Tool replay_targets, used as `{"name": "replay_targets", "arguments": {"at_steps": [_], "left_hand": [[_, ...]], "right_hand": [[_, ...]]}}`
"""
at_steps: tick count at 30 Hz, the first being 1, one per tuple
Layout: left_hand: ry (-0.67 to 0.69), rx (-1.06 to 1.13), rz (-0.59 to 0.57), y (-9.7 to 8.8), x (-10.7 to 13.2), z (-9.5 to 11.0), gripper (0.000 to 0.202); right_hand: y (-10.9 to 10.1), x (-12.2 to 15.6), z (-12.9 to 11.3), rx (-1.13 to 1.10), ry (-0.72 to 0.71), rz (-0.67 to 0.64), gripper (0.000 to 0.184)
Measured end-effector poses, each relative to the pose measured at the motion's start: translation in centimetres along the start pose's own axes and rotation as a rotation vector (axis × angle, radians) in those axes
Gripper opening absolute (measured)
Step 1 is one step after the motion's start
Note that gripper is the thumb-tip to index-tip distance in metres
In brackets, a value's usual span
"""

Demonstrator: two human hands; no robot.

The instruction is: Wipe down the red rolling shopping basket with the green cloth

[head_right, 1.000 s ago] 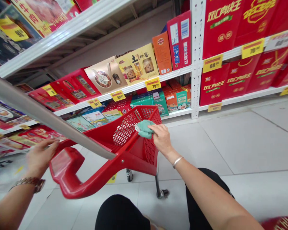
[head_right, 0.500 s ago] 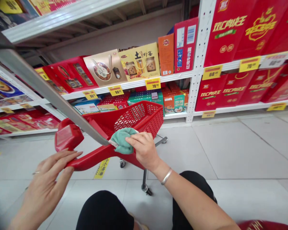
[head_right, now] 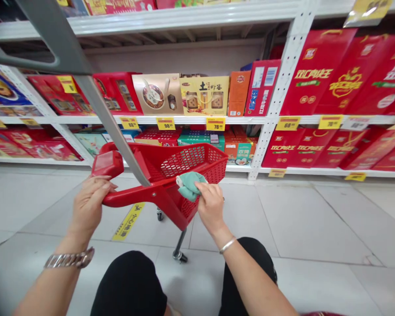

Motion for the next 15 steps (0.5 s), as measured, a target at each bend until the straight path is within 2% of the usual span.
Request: {"name": "replay_targets", "arguments": {"at_steps": [3, 7, 11, 15], "left_hand": [[0.009, 0.046, 0.003, -0.8, -0.7, -1.3, 0.036], [0.0, 0.084, -0.004, -2.2, -1.0, -2.5, 0.036], [-0.005, 0.114, 0.04, -3.8, -0.8, -3.5, 0.036], [-0.022, 0.171, 0.114, -5.2, -0.4, -4.4, 0.031]], "right_hand": [[0.4, -0.7, -3.2, -0.043, -0.112, -0.039, 0.044], [3.1, -1.2, -5.7, 0.014, -0.175, -0.14, 0.042], [5.9, -0.3, -5.1, 0.104, -0.113, -0.263, 0.043], [6.5, 0.6, -2.7, 0.223, -0.025, -0.34, 0.049]]}}
Point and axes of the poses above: each hand's wrist, its own x-axis away from the middle knuckle, its own y-axis out of the palm, z = x × y, the point moved 2 cm from there along -x, towards the middle knuckle
